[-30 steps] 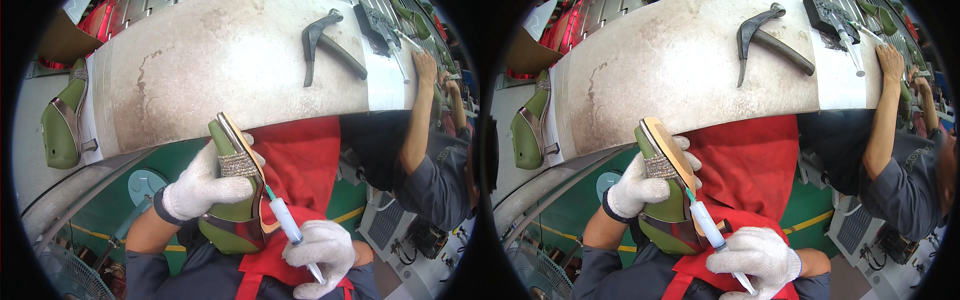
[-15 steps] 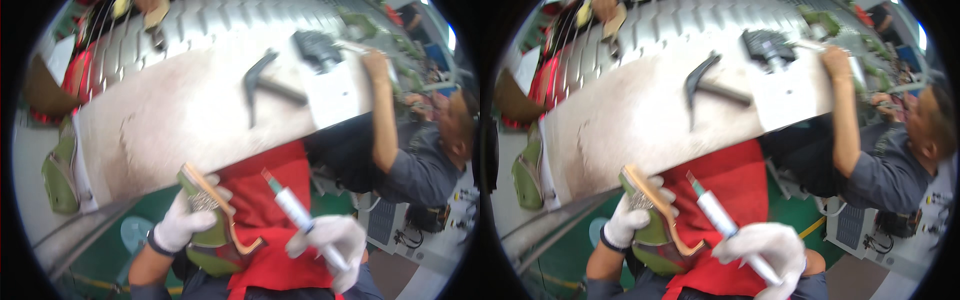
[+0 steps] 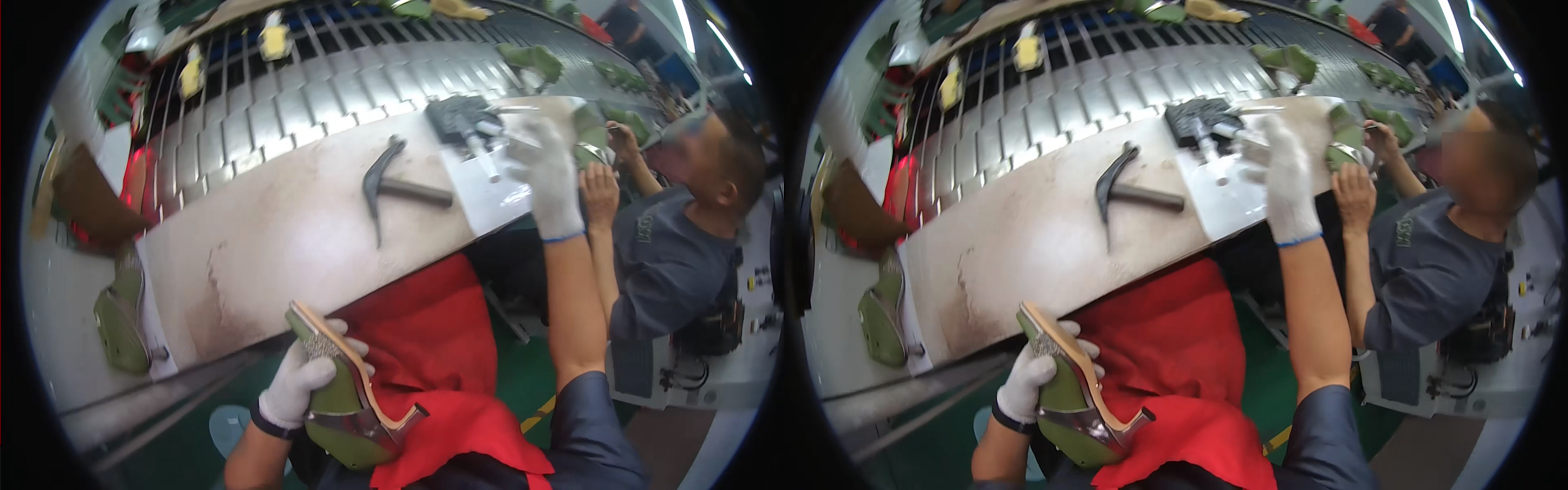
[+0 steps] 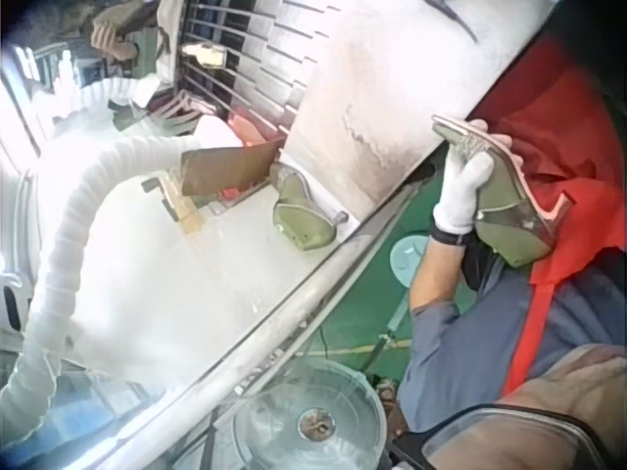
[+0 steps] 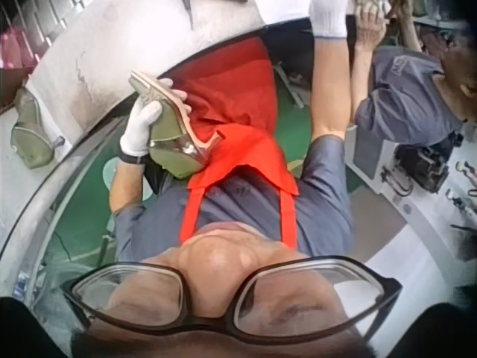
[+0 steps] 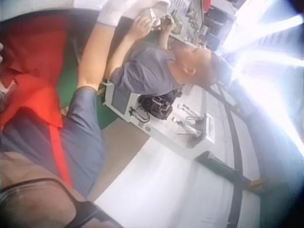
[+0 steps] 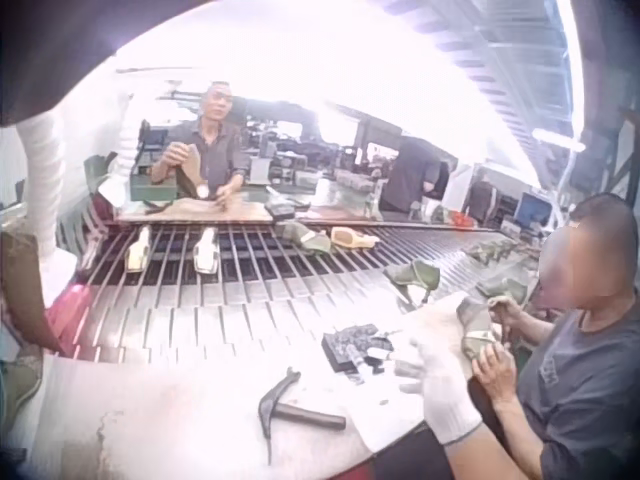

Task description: The person attaches outsoles to shoes on lasts by hand, injects adhesive along the edges using a syringe, and taps around the attached soles with a hammer.

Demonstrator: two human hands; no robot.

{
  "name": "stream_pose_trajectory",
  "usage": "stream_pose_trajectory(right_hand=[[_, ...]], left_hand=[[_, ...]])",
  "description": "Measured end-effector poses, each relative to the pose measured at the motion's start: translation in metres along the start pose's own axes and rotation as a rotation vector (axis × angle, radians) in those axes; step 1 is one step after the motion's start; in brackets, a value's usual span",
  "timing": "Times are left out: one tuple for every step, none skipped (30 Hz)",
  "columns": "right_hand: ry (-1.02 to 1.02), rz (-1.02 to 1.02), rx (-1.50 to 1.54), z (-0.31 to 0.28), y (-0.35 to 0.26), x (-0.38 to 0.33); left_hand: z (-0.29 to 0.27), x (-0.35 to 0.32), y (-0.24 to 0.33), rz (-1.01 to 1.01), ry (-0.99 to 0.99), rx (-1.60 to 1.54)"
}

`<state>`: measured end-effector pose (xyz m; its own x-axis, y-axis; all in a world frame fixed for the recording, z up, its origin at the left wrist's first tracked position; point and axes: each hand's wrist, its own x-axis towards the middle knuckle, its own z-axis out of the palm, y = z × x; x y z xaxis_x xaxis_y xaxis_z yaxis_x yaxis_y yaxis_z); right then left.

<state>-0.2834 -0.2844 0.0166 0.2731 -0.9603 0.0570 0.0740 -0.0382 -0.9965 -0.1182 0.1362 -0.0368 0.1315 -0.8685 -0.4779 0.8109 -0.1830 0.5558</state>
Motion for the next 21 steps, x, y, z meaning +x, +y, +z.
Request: stream_pose_trajectory(right_hand=[[-0.029, 0.039, 0.0, 0.003, -0.004, -0.016], [0.054, -0.21, -0.16, 0.004, -0.012, -0.042], [0.135, -0.47, -0.317, -0.001, -0.022, -0.066], [0.205, -0.731, -0.463, -0.005, -0.026, -0.094], [-0.036, -0.588, -0.361, -0.009, -0.03, -0.132], [-0.265, -0.444, -0.247, -0.004, -0.027, -0.163], [-0.474, -0.321, -0.262, 0.007, -0.02, -0.182], [-0.684, -0.197, -0.264, 0.022, -0.009, -0.199], [-0.741, 0.027, -0.162, 0.035, 0.001, -0.211], [-0.787, 0.244, -0.056, 0.044, 0.014, -0.22], [-0.801, 0.391, 0.023, 0.049, 0.026, -0.226], [-0.813, 0.536, 0.105, 0.053, 0.037, -0.231], [-0.81, 0.582, 0.191, 0.055, 0.044, -0.232], [-0.81, 0.589, 0.188, 0.057, 0.044, -0.23], [-0.825, 0.617, 0.221, 0.059, 0.043, -0.227], [-0.84, 0.645, 0.253, 0.061, 0.043, -0.223], [-0.87, 0.667, 0.296, 0.064, 0.043, -0.219], [-0.871, 0.677, 0.29, 0.063, 0.042, -0.215], [-0.898, 0.687, 0.273, 0.063, 0.043, -0.212], [-0.923, 0.698, 0.256, 0.063, 0.042, -0.21], [-0.924, 0.711, 0.26, 0.066, 0.039, -0.207]], left_hand=[[0.003, 0.001, 0.002, -0.006, -0.001, -0.016], [0.003, 0.0, 0.005, -0.01, 0.012, -0.033], [0.002, 0.002, 0.008, -0.032, 0.003, -0.042], [0.002, 0.0, 0.006, -0.053, 0.002, -0.056], [0.004, 0.003, 0.008, -0.064, -0.018, -0.008], [0.007, 0.004, 0.009, -0.078, -0.005, 0.02], [0.007, 0.008, 0.01, -0.091, -0.008, 0.04], [0.006, 0.01, 0.009, -0.1, -0.009, 0.061], [0.011, 0.011, 0.012, -0.115, 0.002, 0.095], [0.009, 0.014, 0.011, -0.13, 0.002, 0.088], [0.007, 0.015, 0.009, -0.11, 0.005, 0.143], [0.004, 0.016, 0.008, -0.086, 0.009, 0.199], [0.007, 0.017, 0.01, -0.104, -0.002, 0.21], [0.006, 0.019, 0.009, -0.107, 0.0, 0.204], [0.005, 0.019, 0.008, -0.119, -0.024, 0.196], [0.003, 0.018, 0.007, -0.129, -0.048, 0.186], [0.003, 0.018, 0.007, -0.129, -0.04, 0.177], [0.006, 0.016, 0.009, -0.135, -0.026, 0.187], [0.009, 0.015, 0.011, -0.141, -0.012, 0.197], [0.011, 0.014, 0.012, -0.145, -0.01, 0.186], [0.013, 0.014, 0.013, -0.14, 0.005, 0.201]])
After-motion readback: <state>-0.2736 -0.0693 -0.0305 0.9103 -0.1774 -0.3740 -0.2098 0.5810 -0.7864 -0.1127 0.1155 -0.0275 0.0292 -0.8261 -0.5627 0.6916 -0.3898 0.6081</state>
